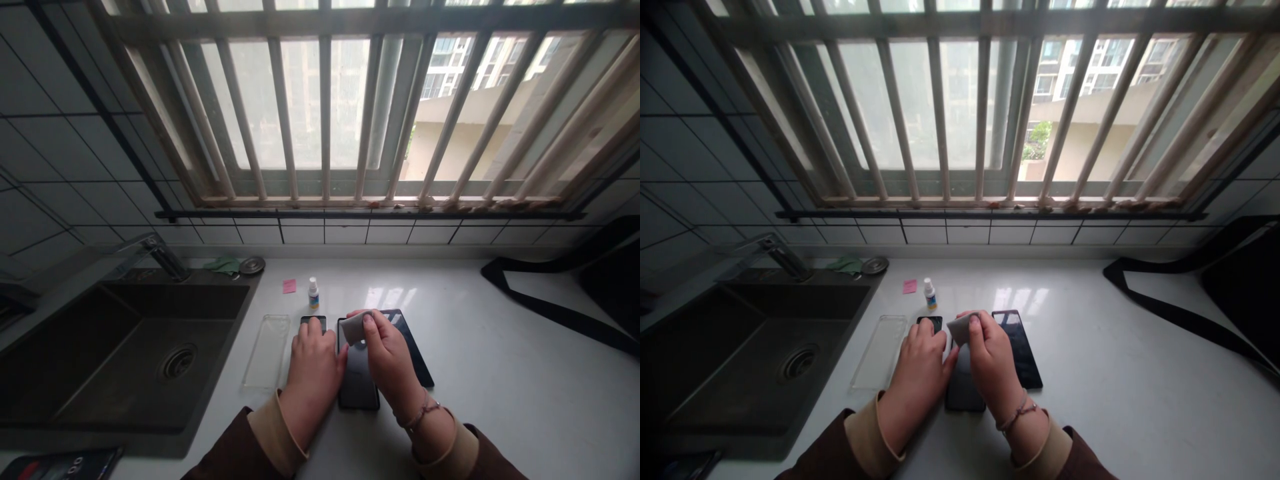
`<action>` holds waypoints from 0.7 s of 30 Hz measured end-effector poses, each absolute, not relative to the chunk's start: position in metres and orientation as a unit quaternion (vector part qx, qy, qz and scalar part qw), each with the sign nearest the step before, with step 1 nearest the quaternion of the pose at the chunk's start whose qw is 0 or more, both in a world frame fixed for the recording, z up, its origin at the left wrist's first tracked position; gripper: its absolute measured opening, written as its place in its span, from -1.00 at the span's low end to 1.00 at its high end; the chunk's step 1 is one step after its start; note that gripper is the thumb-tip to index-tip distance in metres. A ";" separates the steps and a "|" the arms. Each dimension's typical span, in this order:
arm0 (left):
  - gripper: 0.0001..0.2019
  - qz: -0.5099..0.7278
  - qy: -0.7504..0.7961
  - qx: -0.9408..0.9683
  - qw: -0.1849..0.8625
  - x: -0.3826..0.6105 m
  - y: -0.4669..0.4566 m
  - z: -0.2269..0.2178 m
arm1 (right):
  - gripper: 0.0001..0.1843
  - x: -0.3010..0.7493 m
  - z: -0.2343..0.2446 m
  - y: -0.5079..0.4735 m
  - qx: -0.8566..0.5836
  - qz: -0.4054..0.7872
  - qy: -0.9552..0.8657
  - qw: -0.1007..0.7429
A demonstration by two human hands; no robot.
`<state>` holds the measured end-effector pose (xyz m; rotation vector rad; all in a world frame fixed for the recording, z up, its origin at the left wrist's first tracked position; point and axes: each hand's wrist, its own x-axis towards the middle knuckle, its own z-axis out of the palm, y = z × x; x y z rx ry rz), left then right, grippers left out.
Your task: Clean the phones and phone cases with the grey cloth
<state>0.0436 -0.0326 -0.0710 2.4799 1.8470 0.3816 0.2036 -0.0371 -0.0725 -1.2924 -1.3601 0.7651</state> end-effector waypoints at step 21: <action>-0.83 0.323 0.553 0.768 0.012 0.034 -0.016 -0.079 | -0.55 0.205 -0.069 -0.043 -0.541 0.280 -0.544 0.577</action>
